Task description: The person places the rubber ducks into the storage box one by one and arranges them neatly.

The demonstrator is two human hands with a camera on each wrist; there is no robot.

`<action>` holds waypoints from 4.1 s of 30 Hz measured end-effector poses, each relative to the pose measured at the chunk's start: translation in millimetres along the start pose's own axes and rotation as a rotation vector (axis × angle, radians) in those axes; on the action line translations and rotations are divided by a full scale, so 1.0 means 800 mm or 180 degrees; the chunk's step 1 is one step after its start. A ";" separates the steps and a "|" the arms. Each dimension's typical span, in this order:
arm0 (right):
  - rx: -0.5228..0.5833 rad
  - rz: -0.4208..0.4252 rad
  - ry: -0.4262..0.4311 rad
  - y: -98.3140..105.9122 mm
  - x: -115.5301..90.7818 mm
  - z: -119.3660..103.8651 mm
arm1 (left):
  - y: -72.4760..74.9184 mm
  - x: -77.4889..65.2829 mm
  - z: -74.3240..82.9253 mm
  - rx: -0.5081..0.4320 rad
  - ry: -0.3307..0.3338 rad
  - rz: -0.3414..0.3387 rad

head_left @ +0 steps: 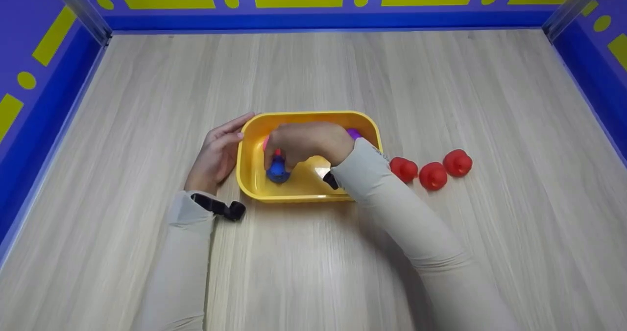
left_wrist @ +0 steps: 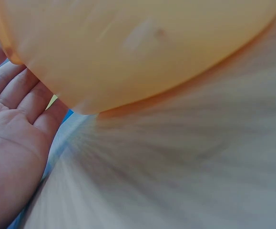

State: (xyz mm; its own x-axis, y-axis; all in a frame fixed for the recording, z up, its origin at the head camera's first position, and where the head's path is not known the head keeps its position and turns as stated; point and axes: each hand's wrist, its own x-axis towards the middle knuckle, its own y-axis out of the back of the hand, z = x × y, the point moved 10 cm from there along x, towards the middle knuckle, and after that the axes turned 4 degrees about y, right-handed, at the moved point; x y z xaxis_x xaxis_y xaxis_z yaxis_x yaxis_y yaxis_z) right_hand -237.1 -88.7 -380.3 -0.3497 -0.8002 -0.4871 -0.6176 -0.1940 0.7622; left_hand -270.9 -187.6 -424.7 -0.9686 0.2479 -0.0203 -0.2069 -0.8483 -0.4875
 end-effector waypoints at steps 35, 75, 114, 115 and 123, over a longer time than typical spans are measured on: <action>0.0059 0.0988 0.0456 0.044 -0.098 -0.002 | 0.002 0.000 0.000 0.0001 0.0035 0.0133; -0.0035 0.1733 0.0168 0.012 -0.215 0.095 | 0.001 -0.001 0.000 0.0058 0.0022 0.0103; 0.0801 0.1602 -0.0863 -0.038 -0.300 0.207 | 0.001 -0.001 -0.001 0.0014 -0.0004 0.0049; 0.0848 0.1573 -0.0911 -0.040 -0.303 0.210 | 0.001 -0.001 -0.001 0.0005 -0.0009 0.0046; 0.0903 0.1363 -0.1175 -0.050 -0.323 0.230 | 0.004 -0.002 0.000 0.0055 0.0000 0.0122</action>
State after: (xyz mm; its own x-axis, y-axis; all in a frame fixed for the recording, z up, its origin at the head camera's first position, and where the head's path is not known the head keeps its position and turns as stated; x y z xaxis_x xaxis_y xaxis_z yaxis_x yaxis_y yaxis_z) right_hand -251.6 229.7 -363.3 -0.7959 -0.5154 -0.3175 -0.5141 0.2985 0.8041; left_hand -269.6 -190.6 -426.5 -0.9758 0.2152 -0.0388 -0.1720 -0.8650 -0.4713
